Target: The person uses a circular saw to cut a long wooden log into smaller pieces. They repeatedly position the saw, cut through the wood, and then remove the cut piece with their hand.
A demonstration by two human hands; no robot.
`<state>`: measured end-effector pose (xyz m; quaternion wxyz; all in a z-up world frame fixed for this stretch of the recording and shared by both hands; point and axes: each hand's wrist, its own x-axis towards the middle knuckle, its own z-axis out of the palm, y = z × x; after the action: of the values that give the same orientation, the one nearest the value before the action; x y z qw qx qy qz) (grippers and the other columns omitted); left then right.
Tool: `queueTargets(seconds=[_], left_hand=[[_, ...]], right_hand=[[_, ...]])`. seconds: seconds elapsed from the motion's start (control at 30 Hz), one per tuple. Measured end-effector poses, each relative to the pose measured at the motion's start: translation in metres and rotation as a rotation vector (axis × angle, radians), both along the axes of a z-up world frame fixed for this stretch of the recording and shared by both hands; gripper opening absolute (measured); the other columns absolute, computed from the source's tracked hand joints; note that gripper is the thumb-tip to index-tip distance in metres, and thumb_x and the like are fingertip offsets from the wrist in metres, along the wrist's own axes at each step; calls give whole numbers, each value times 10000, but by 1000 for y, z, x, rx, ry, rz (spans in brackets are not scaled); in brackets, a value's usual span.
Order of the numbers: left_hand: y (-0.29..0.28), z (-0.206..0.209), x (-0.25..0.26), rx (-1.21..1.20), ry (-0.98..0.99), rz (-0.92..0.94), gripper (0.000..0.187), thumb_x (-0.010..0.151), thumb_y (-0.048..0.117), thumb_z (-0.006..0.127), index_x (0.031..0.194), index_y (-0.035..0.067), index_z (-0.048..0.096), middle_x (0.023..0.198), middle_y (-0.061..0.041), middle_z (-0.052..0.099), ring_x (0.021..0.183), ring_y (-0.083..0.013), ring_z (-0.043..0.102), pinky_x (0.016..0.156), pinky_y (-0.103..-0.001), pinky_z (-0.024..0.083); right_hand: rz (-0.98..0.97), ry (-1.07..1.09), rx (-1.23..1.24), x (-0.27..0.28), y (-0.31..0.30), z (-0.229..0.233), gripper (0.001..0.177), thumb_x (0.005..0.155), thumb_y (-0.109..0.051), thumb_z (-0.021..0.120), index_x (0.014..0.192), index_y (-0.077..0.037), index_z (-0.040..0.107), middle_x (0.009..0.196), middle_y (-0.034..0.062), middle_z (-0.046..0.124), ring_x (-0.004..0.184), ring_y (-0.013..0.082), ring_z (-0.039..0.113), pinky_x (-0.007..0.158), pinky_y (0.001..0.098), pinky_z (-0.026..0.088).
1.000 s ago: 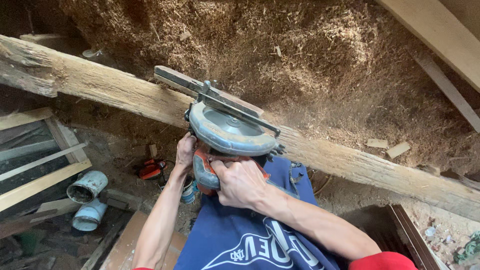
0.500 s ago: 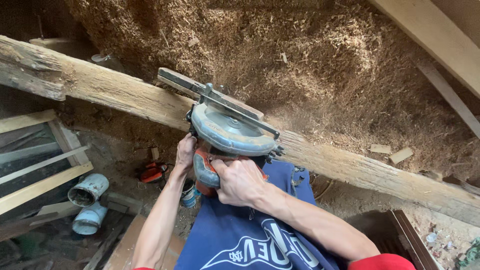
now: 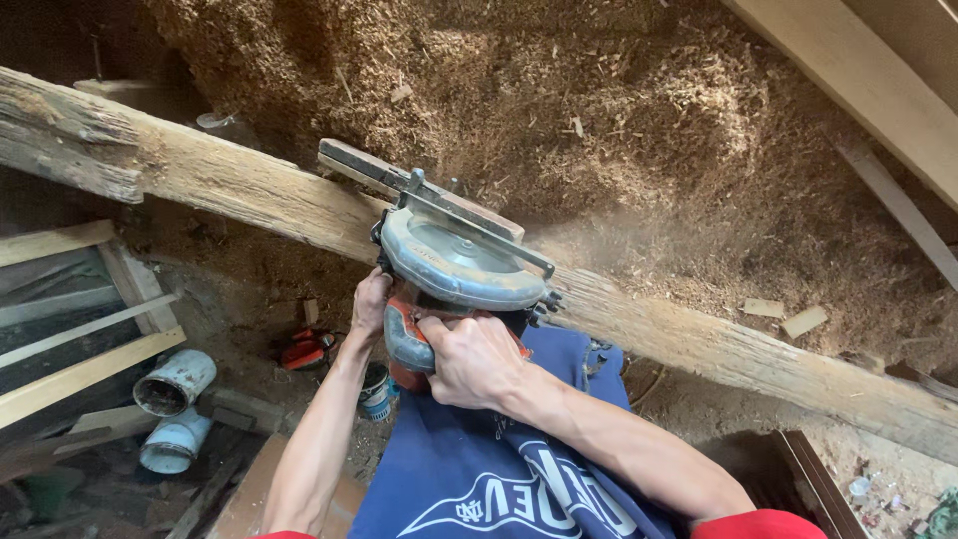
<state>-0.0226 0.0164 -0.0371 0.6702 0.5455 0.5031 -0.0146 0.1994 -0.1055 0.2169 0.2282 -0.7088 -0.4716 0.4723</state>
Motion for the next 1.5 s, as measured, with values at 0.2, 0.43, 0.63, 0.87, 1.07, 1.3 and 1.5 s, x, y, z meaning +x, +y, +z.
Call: queueTargets(seconds=[0.2, 0.43, 0.63, 0.87, 1.07, 1.3, 1.5], left_hand=[[5, -6, -2, 31, 25, -17, 357, 931, 264, 473, 850, -47, 629, 790, -113, 606, 702, -184, 534, 664, -341, 455], [12, -3, -1, 104, -36, -89, 358, 902, 264, 450, 884, -29, 654, 863, -77, 688, 747, -172, 620, 702, -322, 497], [15, -7, -1, 11, 3, -12, 348, 915, 257, 459, 927, -21, 667, 808, -95, 663, 721, -189, 571, 680, -339, 481], [20, -6, -1, 33, 17, -20, 355, 897, 270, 451, 921, 0, 680, 798, -79, 684, 726, -178, 596, 681, -328, 488], [24, -9, -6, 450, 19, -329, 289, 911, 210, 497, 878, -19, 669, 898, -114, 669, 743, -199, 599, 678, -343, 480], [30, 5, 3, 158, 32, -65, 288, 933, 164, 494, 979, -12, 717, 915, -160, 689, 756, -206, 589, 674, -337, 472], [39, 13, 5, 110, 71, 64, 393, 913, 273, 454, 1050, 8, 712, 855, -132, 702, 774, -229, 618, 711, -358, 495]], right_hand=[[12, 3, -51, 0, 8, 0, 343, 660, -119, 676, 977, 9, 644, 639, 242, 675, 607, 420, 700, 590, 509, 568], [1, -7, -30, -5, 14, -3, 354, 639, -112, 666, 972, 4, 650, 627, 239, 667, 601, 425, 696, 589, 514, 568], [14, -24, -42, -6, 18, -7, 354, 648, -118, 663, 982, -1, 653, 633, 239, 669, 612, 427, 698, 598, 516, 570], [13, -8, -18, -6, 20, -9, 462, 628, -119, 669, 1072, 7, 644, 627, 231, 667, 602, 430, 694, 585, 520, 566], [53, 7, -69, -5, 20, -13, 480, 641, -119, 663, 1106, -4, 649, 621, 212, 673, 605, 403, 703, 600, 493, 578], [40, -15, 7, -6, 19, -24, 476, 635, -131, 690, 1104, -51, 679, 628, 213, 671, 615, 420, 691, 611, 504, 568], [41, 4, 74, -6, 16, -39, 528, 624, -139, 709, 1145, -59, 680, 699, 213, 696, 640, 410, 700, 613, 499, 570]])
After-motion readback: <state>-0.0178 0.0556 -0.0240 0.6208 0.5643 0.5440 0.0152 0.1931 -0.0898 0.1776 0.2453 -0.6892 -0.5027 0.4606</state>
